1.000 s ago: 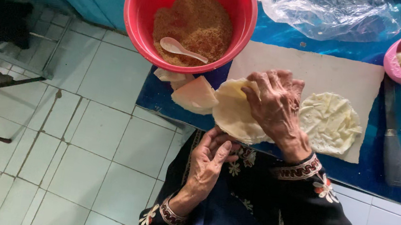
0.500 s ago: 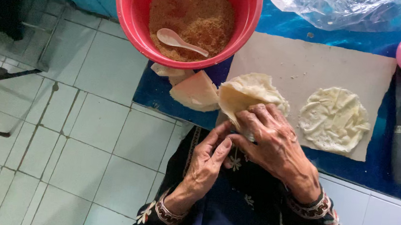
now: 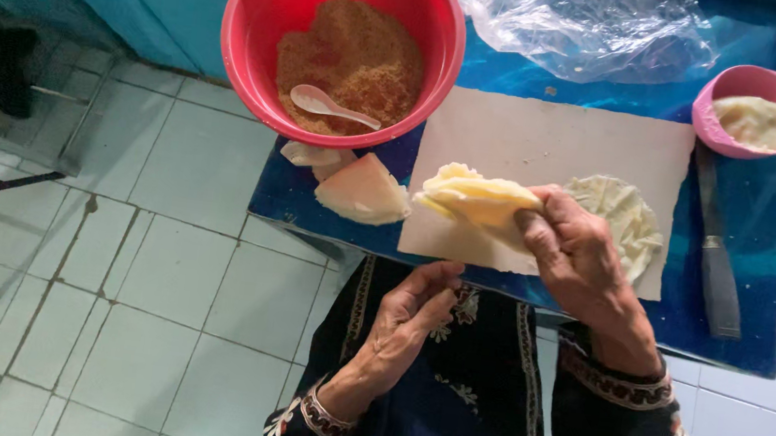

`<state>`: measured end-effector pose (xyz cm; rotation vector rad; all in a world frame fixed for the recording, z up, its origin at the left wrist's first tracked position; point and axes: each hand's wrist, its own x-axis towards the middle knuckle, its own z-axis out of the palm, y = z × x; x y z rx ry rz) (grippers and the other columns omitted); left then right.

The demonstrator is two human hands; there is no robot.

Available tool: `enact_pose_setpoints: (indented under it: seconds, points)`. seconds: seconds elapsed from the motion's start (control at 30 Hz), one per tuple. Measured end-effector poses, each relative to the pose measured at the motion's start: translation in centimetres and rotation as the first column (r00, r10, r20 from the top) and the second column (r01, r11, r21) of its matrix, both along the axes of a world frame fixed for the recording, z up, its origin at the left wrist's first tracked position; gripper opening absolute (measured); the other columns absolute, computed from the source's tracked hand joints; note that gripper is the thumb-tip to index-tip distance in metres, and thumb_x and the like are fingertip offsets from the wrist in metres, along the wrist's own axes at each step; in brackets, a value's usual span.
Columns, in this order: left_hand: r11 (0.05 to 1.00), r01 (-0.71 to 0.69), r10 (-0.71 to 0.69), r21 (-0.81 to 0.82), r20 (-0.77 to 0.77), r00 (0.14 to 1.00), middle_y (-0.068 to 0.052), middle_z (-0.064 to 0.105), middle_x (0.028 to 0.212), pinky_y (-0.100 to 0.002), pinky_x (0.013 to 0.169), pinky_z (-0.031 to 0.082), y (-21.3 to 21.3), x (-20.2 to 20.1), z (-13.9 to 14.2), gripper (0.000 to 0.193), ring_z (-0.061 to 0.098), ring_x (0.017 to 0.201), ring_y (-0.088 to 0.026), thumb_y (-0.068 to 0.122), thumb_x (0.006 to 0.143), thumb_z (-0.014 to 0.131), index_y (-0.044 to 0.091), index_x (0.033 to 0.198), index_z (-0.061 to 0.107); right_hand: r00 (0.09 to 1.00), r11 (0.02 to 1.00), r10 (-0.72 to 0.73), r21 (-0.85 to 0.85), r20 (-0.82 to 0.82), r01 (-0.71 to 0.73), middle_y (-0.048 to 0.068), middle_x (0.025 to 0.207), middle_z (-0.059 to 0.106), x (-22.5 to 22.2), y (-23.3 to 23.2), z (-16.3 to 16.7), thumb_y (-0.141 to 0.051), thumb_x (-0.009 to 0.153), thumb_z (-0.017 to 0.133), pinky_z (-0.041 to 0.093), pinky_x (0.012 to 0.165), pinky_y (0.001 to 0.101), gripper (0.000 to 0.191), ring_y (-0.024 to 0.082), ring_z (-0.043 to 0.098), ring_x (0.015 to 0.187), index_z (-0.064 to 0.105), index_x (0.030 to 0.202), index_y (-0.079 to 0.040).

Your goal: The person cuts pieces from a block of dough with a knife on a board, then stretches and thins each piece by hand into a thin round and stacks the finished rounds on the board. They repeat the cut-stretch-stack cycle for several dough pieces and handle a plastic bag covering the dough.

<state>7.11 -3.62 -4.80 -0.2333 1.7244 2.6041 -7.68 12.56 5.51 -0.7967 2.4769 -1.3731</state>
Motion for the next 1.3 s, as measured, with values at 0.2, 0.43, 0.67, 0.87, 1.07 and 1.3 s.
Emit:
enact_pose_setpoints:
  seconds: [0.2,0.43,0.67,0.87,1.07,1.3]
  points:
    - [0.990,0.094,-0.103,0.107,0.085,0.991,-0.003,0.064,0.111,-0.027,0.087,0.049,2.6,0.2,-2.7,0.032,0.057,0.097,-0.010,0.019,0.105,0.063,0.002,0.132,0.063,0.987,0.973,-0.084,-0.202,0.136,0.111,0.004,0.101,0.068,0.2,2.2,3.3,-0.023,0.107,0.055,0.051,0.080,0.0241,0.028,0.008,0.061,0.092,0.066,0.121,-0.001]
    - [0.942,0.173,-0.173,0.288,-0.026,0.985,-0.008,0.066,0.128,-0.032,0.101,0.049,2.8,-0.8,-2.6,0.038,0.060,0.115,-0.015,0.025,0.108,0.060,0.000,0.137,0.061,0.877,0.840,0.071,-0.503,0.476,0.205,0.004,0.106,0.069,0.1,2.4,4.0,-0.021,0.102,0.056,0.053,0.079,0.0235,0.029,0.009,0.065,0.093,0.063,0.121,-0.001]
    - [0.264,0.134,-0.173,0.955,-0.090,0.981,-0.021,0.047,0.156,-0.052,0.121,0.033,1.9,-0.1,0.5,0.078,0.044,0.143,-0.037,0.058,0.107,0.051,0.000,0.158,0.038,0.871,0.930,-0.046,-0.297,0.489,0.216,0.004,0.101,0.070,5.2,2.2,-1.5,-0.019,0.102,0.059,0.053,0.080,0.0228,0.027,0.008,0.063,0.091,0.068,0.118,0.001]
    - [0.446,0.065,-0.248,0.892,0.053,0.967,-0.013,0.048,0.159,-0.044,0.125,0.032,0.7,2.2,2.8,0.064,0.046,0.146,-0.026,0.036,0.105,0.045,0.003,0.158,0.035,0.882,0.899,-0.423,-0.023,0.208,0.436,0.003,0.094,0.073,8.5,2.9,-3.3,-0.016,0.101,0.064,0.052,0.074,0.0228,0.024,0.007,0.061,0.080,0.069,0.120,-0.002]
    - [0.558,0.002,-0.226,0.830,0.149,0.963,-0.016,0.054,0.149,-0.043,0.118,0.042,0.8,3.5,3.0,0.051,0.053,0.137,-0.027,0.024,0.110,0.048,-0.001,0.154,0.039,0.746,0.912,-0.245,0.113,-0.619,0.394,0.018,0.102,0.067,11.8,2.3,-1.7,0.000,0.080,0.075,0.050,0.089,0.0462,0.034,0.037,0.061,0.097,0.065,0.112,0.004]
    - [0.657,0.082,-0.184,0.749,0.053,0.982,-0.015,0.055,0.146,-0.039,0.114,0.045,1.6,4.1,3.1,0.053,0.057,0.133,-0.024,0.005,0.103,0.054,0.000,0.153,0.039,0.938,0.992,-0.115,-0.077,-0.326,0.095,0.010,0.102,0.068,14.5,2.1,-1.4,-0.010,0.075,0.086,0.055,0.083,0.0364,0.037,0.027,0.066,0.096,0.067,0.107,-0.006]
